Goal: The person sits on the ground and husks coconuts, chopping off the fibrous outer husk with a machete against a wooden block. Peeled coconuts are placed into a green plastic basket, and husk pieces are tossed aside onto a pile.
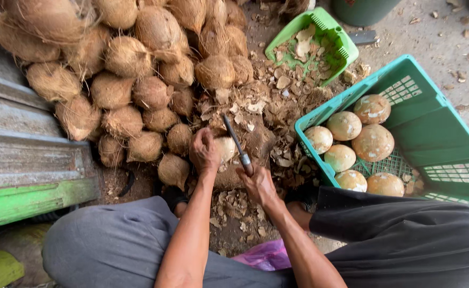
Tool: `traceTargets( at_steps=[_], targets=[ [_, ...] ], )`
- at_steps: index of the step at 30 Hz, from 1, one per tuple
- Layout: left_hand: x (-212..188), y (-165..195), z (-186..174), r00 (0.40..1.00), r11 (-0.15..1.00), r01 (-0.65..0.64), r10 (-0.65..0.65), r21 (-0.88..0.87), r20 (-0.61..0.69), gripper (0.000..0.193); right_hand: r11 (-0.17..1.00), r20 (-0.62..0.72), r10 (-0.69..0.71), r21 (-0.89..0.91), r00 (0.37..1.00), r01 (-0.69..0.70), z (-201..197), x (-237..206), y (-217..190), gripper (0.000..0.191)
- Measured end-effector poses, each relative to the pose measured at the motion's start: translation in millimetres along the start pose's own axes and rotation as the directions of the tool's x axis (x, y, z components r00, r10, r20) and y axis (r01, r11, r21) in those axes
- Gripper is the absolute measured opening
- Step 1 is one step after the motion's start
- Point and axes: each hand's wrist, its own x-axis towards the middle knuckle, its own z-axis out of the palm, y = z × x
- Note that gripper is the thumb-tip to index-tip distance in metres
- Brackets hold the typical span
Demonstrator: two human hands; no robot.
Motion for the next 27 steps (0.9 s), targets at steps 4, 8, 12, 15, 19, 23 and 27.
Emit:
traceTargets(
  at_steps=[4, 8, 12, 15, 19, 23, 27],
  targets=[
    [-2.2, 2.8, -0.5, 0.989, 0.993, 0.118, -0.117, -0.011, 0.089, 0.060, 0.997, -0.058, -0.063, 0.041, 0.996, 0.065, -12.2, -11.9, -7.7, 0.041],
    [-1.3, 2.9, 0.7, 0.996, 0.998, 0.036, -0.039, 0.051, 0.078, 0.064, 0.947, -0.213, -0.299, 0.057, 0.930, 0.317, -9.3, -16.8, -13.1, 0.043],
    [-2.0, 1.9, 1.0, 0.997, 0.998, 0.052, -0.050, -0.047, 0.055, 0.069, 0.997, -0.037, -0.078, 0.014, 0.996, 0.079, -0.1, -7.4, -0.1, 0.036],
    [-3.1, 2.9, 0.8, 0.996, 0.996, 0.086, -0.085, -0.016, 0.039, 0.071, 1.000, 0.030, 0.025, -0.015, 0.999, -0.025, 1.6, 5.4, 7.5, 0.033],
    [-2.6, 3.1, -0.3, 0.999, 0.999, 0.041, -0.041, -0.016, 0.033, 0.070, 1.000, 0.005, 0.007, -0.007, 1.000, -0.007, -2.2, 2.2, 4.9, 0.037],
    [-3.8, -0.3, -0.2, 0.994, 0.996, -0.083, 0.084, -0.016, 0.064, 0.068, 0.972, -0.188, -0.228, 0.008, 0.955, 0.233, -8.7, -12.7, -4.1, 0.037],
    [-4.7, -1.6, 3.0, 0.996, 0.996, -0.084, 0.085, -0.019, 0.029, 0.065, 0.966, -0.204, -0.252, 0.008, 0.946, 0.259, -10.9, -7.9, -10.1, 0.041]
  ],
)
